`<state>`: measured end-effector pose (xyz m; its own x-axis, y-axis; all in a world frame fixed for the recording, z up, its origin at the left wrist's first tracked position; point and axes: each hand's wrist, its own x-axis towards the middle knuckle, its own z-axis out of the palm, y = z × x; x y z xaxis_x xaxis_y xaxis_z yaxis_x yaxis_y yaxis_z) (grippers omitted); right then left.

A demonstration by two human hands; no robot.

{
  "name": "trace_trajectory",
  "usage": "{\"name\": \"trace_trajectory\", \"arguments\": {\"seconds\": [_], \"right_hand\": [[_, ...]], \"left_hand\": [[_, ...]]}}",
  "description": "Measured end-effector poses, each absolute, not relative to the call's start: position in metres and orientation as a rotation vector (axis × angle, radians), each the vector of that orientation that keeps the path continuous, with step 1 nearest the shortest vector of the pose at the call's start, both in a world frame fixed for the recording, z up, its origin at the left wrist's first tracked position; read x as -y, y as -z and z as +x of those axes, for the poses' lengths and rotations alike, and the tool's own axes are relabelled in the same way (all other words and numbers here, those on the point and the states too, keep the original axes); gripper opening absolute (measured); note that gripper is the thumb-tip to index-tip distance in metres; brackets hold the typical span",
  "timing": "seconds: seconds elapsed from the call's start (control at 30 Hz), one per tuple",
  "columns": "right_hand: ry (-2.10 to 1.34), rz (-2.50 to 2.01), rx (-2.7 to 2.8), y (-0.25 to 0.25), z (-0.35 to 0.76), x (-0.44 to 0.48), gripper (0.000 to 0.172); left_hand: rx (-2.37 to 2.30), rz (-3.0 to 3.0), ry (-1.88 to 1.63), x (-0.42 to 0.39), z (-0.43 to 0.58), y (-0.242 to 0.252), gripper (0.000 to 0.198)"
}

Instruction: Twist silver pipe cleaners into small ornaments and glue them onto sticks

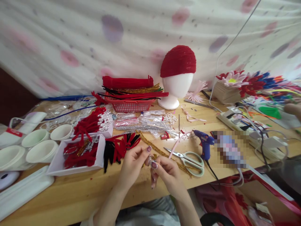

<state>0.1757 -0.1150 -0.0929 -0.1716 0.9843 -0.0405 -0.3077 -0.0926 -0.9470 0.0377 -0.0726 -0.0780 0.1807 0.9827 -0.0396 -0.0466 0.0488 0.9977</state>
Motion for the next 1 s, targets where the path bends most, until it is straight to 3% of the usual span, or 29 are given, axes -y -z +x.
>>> {"name": "trace_trajectory", "arguments": {"seconds": [0.27, 0.53, 0.67, 1.0], "right_hand": [[-1.239, -0.961, 1.051, 0.091, 0.168, 0.109, 0.037], [-1.226, -1.082, 1.064, 0.09, 0.174, 0.106, 0.054], [-1.044, -1.217, 1.188, 0.076, 0.192, 0.096, 0.034], [-1.199, -1.089, 1.323, 0.08, 0.188, 0.076, 0.038]], "left_hand": [[-1.038, 1.076, -1.157, 0.093, 0.039, 0.09, 0.021], [-1.102, 1.201, -1.243, 0.095, 0.039, 0.092, 0.017], [-1.088, 1.336, -1.156, 0.094, 0.038, 0.084, 0.022], [-0.959, 1.336, -0.985, 0.094, 0.037, 0.082, 0.022]]}}
